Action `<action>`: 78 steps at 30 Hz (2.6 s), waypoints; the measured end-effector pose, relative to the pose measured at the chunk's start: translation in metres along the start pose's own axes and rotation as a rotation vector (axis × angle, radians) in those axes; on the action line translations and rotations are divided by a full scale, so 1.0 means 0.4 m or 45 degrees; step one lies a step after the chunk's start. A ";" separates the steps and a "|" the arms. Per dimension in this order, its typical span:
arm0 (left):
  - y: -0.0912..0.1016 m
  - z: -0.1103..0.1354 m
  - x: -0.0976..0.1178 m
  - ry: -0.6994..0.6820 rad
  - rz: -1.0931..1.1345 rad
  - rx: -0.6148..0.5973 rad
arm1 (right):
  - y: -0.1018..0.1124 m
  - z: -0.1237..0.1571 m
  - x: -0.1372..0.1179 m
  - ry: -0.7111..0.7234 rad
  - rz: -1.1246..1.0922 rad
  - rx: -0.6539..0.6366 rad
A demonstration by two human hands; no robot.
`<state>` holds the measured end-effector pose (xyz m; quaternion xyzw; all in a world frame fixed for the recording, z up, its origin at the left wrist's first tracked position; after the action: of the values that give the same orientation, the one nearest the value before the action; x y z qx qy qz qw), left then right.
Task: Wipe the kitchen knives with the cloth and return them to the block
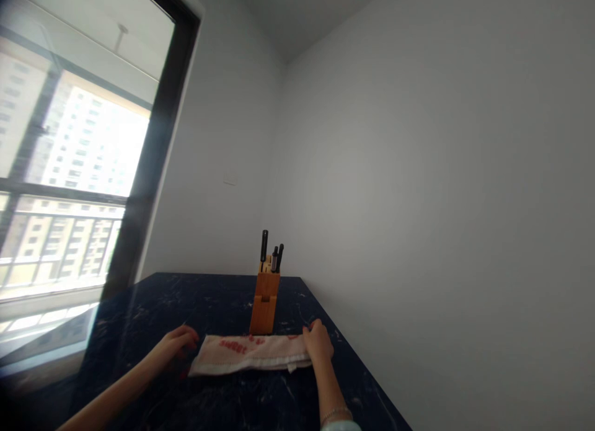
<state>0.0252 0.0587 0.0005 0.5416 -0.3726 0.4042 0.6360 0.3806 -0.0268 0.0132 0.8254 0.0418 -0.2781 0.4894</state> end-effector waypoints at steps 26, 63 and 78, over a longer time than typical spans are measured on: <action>-0.086 0.135 0.076 -0.246 0.692 -0.515 | -0.068 0.201 -0.361 1.070 -0.135 -0.016; -0.044 0.040 0.006 -0.286 -0.408 0.173 | -0.115 0.187 -0.374 1.066 -0.063 -0.116; -0.017 0.136 0.079 -0.683 -0.654 0.362 | -0.031 0.066 -0.173 0.553 0.184 0.001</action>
<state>0.0421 0.0078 0.0341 0.7861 -0.3182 0.1237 0.5153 0.3072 -0.0281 0.0283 0.8670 0.0869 -0.0581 0.4872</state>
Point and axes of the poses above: each hand's wrist, its own z-axis away from the middle knuckle, its own y-axis out of the back of the hand, x = y × z, the point moved 2 cm from there along -z, towards the middle knuckle, and after that the axes turned 13 degrees about y, right-handed, at the moved point
